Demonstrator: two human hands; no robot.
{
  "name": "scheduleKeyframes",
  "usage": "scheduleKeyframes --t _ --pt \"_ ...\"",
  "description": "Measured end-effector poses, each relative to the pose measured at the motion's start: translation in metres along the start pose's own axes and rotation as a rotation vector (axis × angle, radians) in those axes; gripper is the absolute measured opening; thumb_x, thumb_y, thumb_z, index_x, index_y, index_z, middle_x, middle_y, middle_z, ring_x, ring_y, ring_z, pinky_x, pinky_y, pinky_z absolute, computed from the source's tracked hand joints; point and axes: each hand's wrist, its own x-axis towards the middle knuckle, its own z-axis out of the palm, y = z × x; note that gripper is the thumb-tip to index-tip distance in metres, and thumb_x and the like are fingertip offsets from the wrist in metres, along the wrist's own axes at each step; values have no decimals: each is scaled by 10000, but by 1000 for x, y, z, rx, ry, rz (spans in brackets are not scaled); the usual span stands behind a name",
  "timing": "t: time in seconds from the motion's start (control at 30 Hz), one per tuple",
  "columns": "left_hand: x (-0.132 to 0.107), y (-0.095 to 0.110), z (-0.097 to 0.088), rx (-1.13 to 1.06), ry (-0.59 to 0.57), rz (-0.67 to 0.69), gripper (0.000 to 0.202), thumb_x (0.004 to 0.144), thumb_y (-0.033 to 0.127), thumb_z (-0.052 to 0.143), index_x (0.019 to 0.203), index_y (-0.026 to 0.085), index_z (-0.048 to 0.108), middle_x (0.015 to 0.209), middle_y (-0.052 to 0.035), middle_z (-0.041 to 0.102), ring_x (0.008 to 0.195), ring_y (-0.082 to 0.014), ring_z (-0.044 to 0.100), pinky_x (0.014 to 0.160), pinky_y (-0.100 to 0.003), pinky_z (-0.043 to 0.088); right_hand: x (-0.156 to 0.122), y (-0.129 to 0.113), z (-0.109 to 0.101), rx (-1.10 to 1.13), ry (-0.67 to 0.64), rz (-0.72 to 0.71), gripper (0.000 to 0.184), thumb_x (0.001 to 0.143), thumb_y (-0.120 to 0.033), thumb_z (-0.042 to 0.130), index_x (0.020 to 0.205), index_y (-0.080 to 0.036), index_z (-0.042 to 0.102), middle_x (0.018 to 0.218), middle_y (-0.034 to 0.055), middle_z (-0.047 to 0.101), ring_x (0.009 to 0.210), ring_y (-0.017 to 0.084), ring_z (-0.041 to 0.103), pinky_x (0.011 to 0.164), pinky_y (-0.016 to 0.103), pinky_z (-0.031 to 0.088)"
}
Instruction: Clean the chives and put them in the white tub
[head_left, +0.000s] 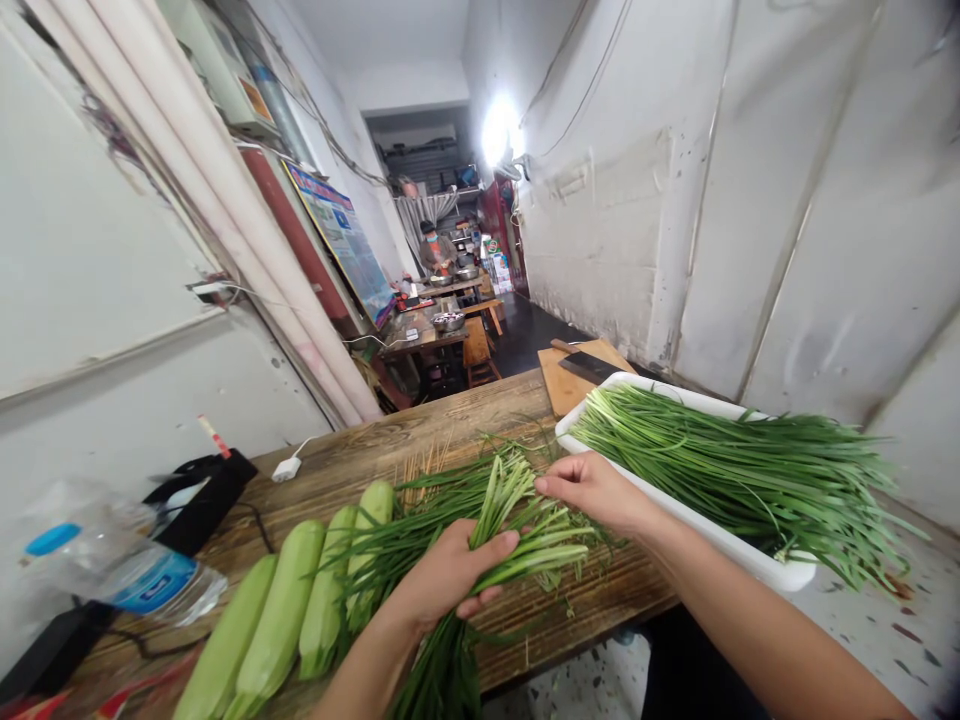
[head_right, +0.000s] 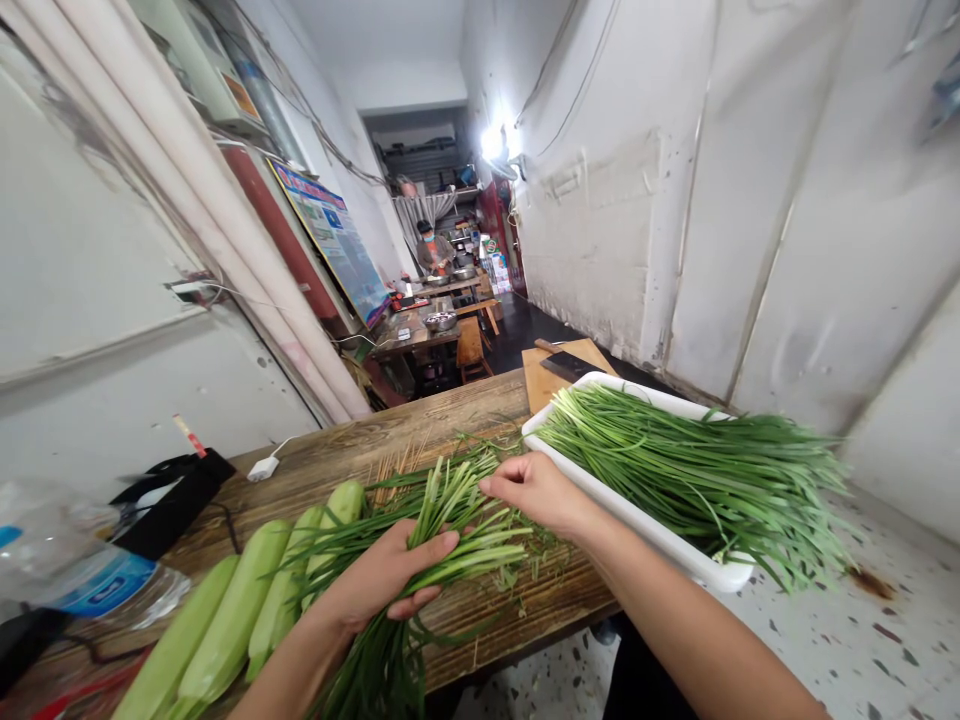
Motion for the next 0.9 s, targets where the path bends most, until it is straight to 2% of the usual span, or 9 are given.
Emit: scheduleKeyframes --t 0.17,0.4,0.57,0.73,0.83,0.9 --pt "-2 4 2 -19 8 -4 468 754 541 622 932 110 590 400 86 439 295 -34 261 269 -144 151 -1 -1 -2 0 -21 8 480 685 -603 639 569 -148 542 497 -56 371 486 75 324 472 218 222" --pt "-4 5 3 -28 7 -2 496 738 565 622 909 100 595 384 99 411 276 -27 240 266 -152 128 -7 -3 -7 -92 -97 35 454 701 -548 658 524 -156 513 485 -61 360 473 71 296 465 229 202" --pt "-2 6 5 -30 12 -3 462 734 570 629 847 124 581 409 91 425 290 -27 261 267 -149 143 -14 -5 -13 -93 -105 -10 418 739 -529 626 573 -148 580 502 -54 370 488 80 319 484 228 231" --pt "-1 5 5 1 3 13 442 757 568 608 830 133 575 398 93 405 294 -27 249 272 -146 148 -13 -1 -19 81 4 69 470 719 -610 609 606 -154 582 489 -40 437 458 90 363 461 227 259" --pt "-1 4 4 13 -5 9 427 762 565 605 812 142 567 409 88 420 295 -28 255 273 -146 152 -10 -3 -19 87 92 28 438 720 -579 629 635 -151 584 520 -43 451 481 85 372 476 226 272" --pt "0 4 4 28 -8 -5 419 762 566 603 769 150 554 412 83 428 298 -27 261 276 -144 165 -8 -5 -15 64 82 -11 401 732 -541 634 686 -143 615 576 -30 503 521 90 407 504 228 298"
